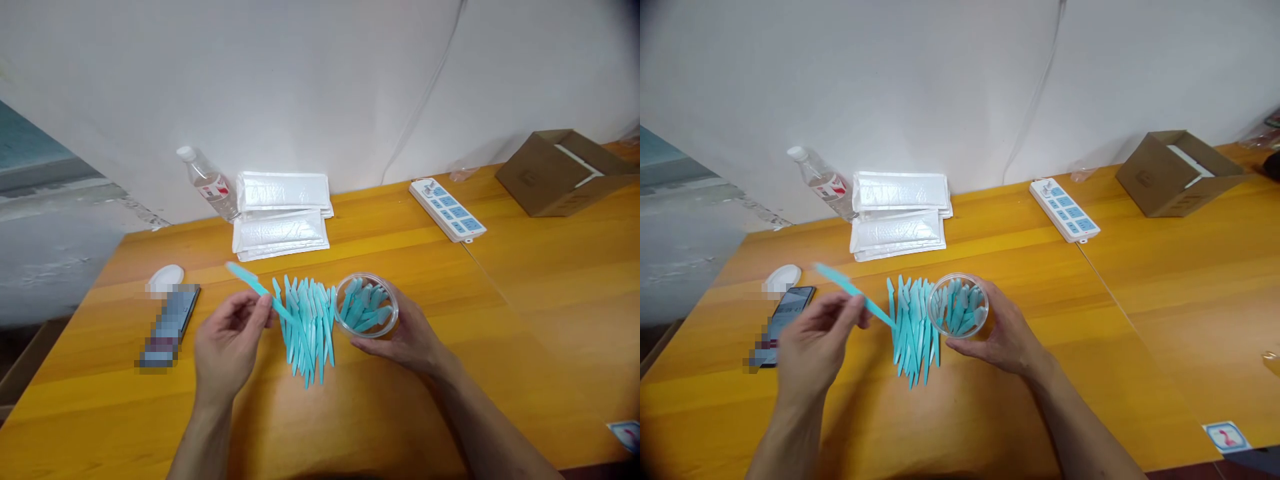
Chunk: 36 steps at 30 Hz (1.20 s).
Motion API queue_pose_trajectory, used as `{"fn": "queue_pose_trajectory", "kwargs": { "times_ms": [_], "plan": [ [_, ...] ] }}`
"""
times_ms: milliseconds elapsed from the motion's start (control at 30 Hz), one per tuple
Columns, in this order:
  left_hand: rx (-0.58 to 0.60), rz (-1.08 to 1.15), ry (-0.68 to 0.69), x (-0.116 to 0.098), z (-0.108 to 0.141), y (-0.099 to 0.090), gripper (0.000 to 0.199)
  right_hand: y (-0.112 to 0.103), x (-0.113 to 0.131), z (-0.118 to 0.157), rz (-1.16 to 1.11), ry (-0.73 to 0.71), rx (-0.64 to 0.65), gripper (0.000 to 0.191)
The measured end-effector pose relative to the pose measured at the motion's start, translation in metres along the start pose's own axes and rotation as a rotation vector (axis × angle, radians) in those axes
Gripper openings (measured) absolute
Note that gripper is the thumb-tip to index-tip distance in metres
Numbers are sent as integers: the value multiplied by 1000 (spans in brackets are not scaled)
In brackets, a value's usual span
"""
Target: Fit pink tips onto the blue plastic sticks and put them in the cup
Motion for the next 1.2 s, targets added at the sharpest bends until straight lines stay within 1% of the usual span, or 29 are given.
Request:
{"fn": "queue_pose_trajectory", "kwargs": {
  "times_ms": [33, 67, 100, 133, 167, 200, 233, 267, 300, 333, 367, 400, 467, 533, 600, 633, 700, 800, 833, 867, 900, 967, 1000, 1033, 1067, 1100, 1133, 1167, 1200],
  "plan": [
    [-101, 94, 138, -28, 11, -7, 11, 0, 0, 0, 6, 1, -2, 83],
    [-154, 146, 272, -54, 23, -7, 7, 0, 0, 0, 12, 2, -6, 83],
    [-147, 161, 407, -78, 33, 1, 9, 0, 0, 0, 12, 4, -8, 83],
    [-84, 132, 526, -99, 41, 14, 12, 0, 0, 0, 6, 5, -9, 83],
    [16, 68, 617, -114, 47, 32, 15, 0, 1, 0, -3, 3, -8, 82],
    [123, -14, 675, -122, 51, 49, 16, 1, 2, 0, -14, 0, -3, 80],
    [207, -92, 695, -122, 51, 62, 17, 1, 2, 0, -22, -2, 2, 79],
    [252, -155, 680, -117, 47, 67, 18, 2, 3, 0, -25, -2, 7, 78],
    [254, -196, 642, -108, 41, 65, 18, 2, 3, 0, -22, 0, 11, 78],
    [220, -217, 584, -95, 32, 57, 17, 1, 3, 0, -15, 1, 15, 79],
    [156, -230, 513, -79, 22, 45, 14, 1, 2, 0, -5, 3, 18, 80],
    [92, -257, 421, -60, 12, 32, 13, 1, 2, -1, 7, 3, 18, 81],
    [16, -402, 189, -13, -6, 14, 23, 0, 2, -1, 25, 3, 17, 82],
    [37, -635, -45, 35, -20, 9, 32, 0, 2, -1, 36, 3, 14, 81],
    [97, -826, -174, 68, -29, 13, 35, 0, 2, -1, 40, 4, 13, 82],
    [116, -878, -194, 77, -34, 16, 34, 1, 2, -1, 39, 3, 13, 82],
    [152, -921, -204, 86, -44, 20, 30, 1, 2, -1, 32, 2, 9, 82],
    [221, -907, -236, 85, -49, 19, 20, 0, 2, -1, 25, 8, -2, 81],
    [237, -841, -242, 79, -47, 18, 19, 0, 1, 0, 25, 12, -3, 81],
    [243, -725, -230, 67, -42, 17, 19, 0, 0, 0, 26, 13, -2, 81],
    [227, -566, -192, 49, -36, 16, 19, 0, 0, 0, 24, 12, 0, 81],
    [136, -192, -37, -1, -20, 12, 19, 1, 1, 0, 10, 2, 0, 81],
    [52, -41, 73, -29, -10, 7, 17, 1, 1, 0, 3, 0, -2, 81],
    [-5, 64, 192, -55, 2, 5, 14, 1, 1, 0, -3, -1, -7, 81],
    [-20, 104, 295, -77, 13, 10, 12, 1, 2, 0, -5, -1, -12, 81],
    [2, 97, 394, -96, 22, 19, 9, 0, 2, 0, -6, 0, -16, 81],
    [67, 47, 473, -109, 29, 32, 6, 0, 2, 0, -6, 1, -16, 81],
    [149, -29, 526, -116, 33, 46, 4, 0, 3, -1, -6, 0, -16, 80],
    [221, -105, 550, -116, 34, 56, 6, 0, 3, -1, -4, -1, -18, 80]
  ]
}}
Point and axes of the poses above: each hand's wrist, its own z-axis away from the middle knuckle, its own y-axis out of the palm, x = y × z, the point moved 10 cm from there along -z, towards the middle knuckle, and after that the axes turned 8 degrees about -y, right-handed, at the moved point
